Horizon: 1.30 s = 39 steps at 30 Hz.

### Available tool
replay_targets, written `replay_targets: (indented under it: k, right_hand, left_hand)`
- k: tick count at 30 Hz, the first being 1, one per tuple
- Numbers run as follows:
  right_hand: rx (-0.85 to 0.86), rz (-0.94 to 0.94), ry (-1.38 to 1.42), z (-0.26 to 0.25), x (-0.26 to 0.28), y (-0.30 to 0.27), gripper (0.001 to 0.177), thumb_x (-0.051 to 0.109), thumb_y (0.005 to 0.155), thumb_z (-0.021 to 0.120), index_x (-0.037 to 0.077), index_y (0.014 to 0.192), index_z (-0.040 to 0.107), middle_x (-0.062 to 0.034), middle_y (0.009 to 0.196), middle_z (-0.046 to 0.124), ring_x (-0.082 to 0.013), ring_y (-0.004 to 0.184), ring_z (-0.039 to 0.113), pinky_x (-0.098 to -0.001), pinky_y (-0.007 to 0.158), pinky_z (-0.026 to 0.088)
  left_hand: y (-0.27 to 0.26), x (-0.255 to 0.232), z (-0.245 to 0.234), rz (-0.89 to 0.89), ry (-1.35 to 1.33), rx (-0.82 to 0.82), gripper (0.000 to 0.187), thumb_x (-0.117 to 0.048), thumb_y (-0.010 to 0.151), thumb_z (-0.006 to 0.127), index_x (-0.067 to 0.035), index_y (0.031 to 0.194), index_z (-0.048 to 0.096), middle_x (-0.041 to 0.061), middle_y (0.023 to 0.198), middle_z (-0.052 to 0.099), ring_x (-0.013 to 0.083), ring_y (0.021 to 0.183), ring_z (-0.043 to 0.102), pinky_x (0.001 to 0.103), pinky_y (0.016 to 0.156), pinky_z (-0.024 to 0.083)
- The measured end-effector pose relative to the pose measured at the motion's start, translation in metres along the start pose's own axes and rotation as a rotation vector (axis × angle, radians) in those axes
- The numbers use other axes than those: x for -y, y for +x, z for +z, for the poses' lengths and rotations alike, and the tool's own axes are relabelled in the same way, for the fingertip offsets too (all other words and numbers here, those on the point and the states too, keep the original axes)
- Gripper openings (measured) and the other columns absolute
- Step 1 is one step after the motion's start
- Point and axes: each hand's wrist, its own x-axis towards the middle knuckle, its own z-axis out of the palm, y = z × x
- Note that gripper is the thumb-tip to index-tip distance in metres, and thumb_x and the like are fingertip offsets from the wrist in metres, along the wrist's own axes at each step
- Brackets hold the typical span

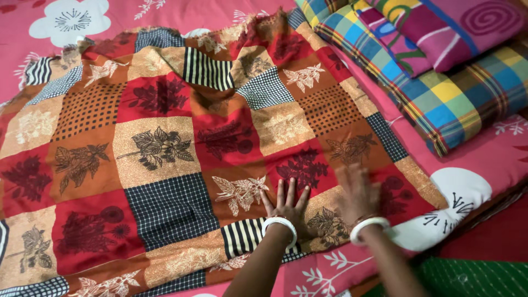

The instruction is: The person folds a multicolored patchwork blanket on a bed, smoothing and aligning edges, then stacks it with other folded bedding. The person then unfolds and refolds a blue patterned blanket on the same bed.

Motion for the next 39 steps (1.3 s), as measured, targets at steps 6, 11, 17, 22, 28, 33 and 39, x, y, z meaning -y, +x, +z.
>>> replay_targets:
  k: [6, 11, 17, 22, 28, 33, 39]
  right_hand:
    - [-0.121, 0.035, 0.122, 0.021, -0.02, 0.002, 0.082, 0.069, 0.094, 0.029, 0.036, 0.164, 0.001, -0.0039, 0.173, -0.01, -0.0246, 0.153, -0.006, -0.06, 0.119, -0.001]
    - [0.012, 0.44, 0.275, 0.022, -0.086, 0.03, 0.081, 0.076, 0.093, 0.026, 0.037, 0.162, 0.007, -0.0082, 0.172, -0.001, -0.0295, 0.158, 0.0, -0.0645, 0.119, 0.004]
    - [-0.112, 0.121, 0.155, -0.022, 0.005, 0.031, 0.076, 0.067, 0.099, 0.031, 0.026, 0.162, 0.019, -0.0119, 0.17, 0.014, -0.0294, 0.156, 0.014, -0.0633, 0.115, 0.017]
    - [0.019, -0.116, 0.12, -0.028, 0.048, 0.01, 0.076, 0.069, 0.097, 0.027, 0.034, 0.161, 0.008, -0.0068, 0.171, -0.004, -0.0257, 0.154, -0.001, -0.0579, 0.121, 0.002]
    - [0.005, 0.361, 0.149, 0.01, -0.088, 0.037, 0.084, 0.078, 0.089, 0.029, 0.038, 0.162, 0.014, -0.0038, 0.171, 0.002, -0.0276, 0.156, 0.005, -0.0708, 0.115, 0.005]
    - [-0.027, 0.467, 0.17, 0.041, -0.119, 0.051, 0.09, 0.088, 0.083, 0.024, 0.04, 0.158, 0.011, -0.0063, 0.169, -0.002, -0.0314, 0.154, -0.003, -0.0724, 0.11, 0.001]
    - [0.019, 0.526, 0.251, 0.019, -0.127, 0.042, 0.108, 0.093, 0.074, 0.039, 0.036, 0.161, 0.011, -0.0144, 0.169, 0.002, -0.0396, 0.15, 0.008, -0.0746, 0.11, 0.005]
  left_hand:
    - [-0.001, 0.0, -0.005, 0.0, -0.043, 0.025, 0.132, -0.085, 0.066, 0.067, -0.031, 0.164, -0.004, 0.011, 0.172, -0.019, 0.0394, 0.156, -0.02, 0.084, 0.11, -0.009]
    - [0.003, 0.002, -0.008, -0.001, -0.032, 0.027, 0.135, -0.08, 0.063, 0.073, -0.031, 0.165, -0.002, 0.012, 0.172, -0.019, 0.04, 0.156, -0.019, 0.086, 0.107, -0.011]
    - [0.011, 0.002, 0.001, -0.003, -0.062, 0.039, 0.138, -0.081, 0.059, 0.074, -0.032, 0.165, 0.0, 0.012, 0.172, -0.02, 0.0404, 0.156, -0.02, 0.087, 0.107, -0.014]
    - [0.015, 0.003, -0.001, 0.013, -0.039, 0.08, 0.143, -0.085, 0.057, 0.073, -0.031, 0.164, -0.004, 0.013, 0.171, -0.022, 0.0416, 0.155, -0.024, 0.088, 0.104, -0.015]
    - [0.009, 0.001, -0.006, -0.008, -0.061, 0.081, 0.144, -0.084, 0.055, 0.075, -0.034, 0.164, -0.004, 0.012, 0.171, -0.022, 0.0398, 0.156, -0.024, 0.087, 0.107, -0.015]
    - [0.004, -0.001, -0.008, -0.007, -0.08, 0.066, 0.146, -0.082, 0.054, 0.078, -0.034, 0.164, -0.005, 0.01, 0.171, -0.021, 0.0398, 0.155, -0.023, 0.086, 0.107, -0.015]
    - [0.006, 0.002, 0.0, 0.011, -0.079, -0.002, 0.144, -0.082, 0.054, 0.078, -0.033, 0.165, 0.001, 0.012, 0.171, -0.019, 0.0397, 0.155, -0.021, 0.085, 0.108, -0.015]
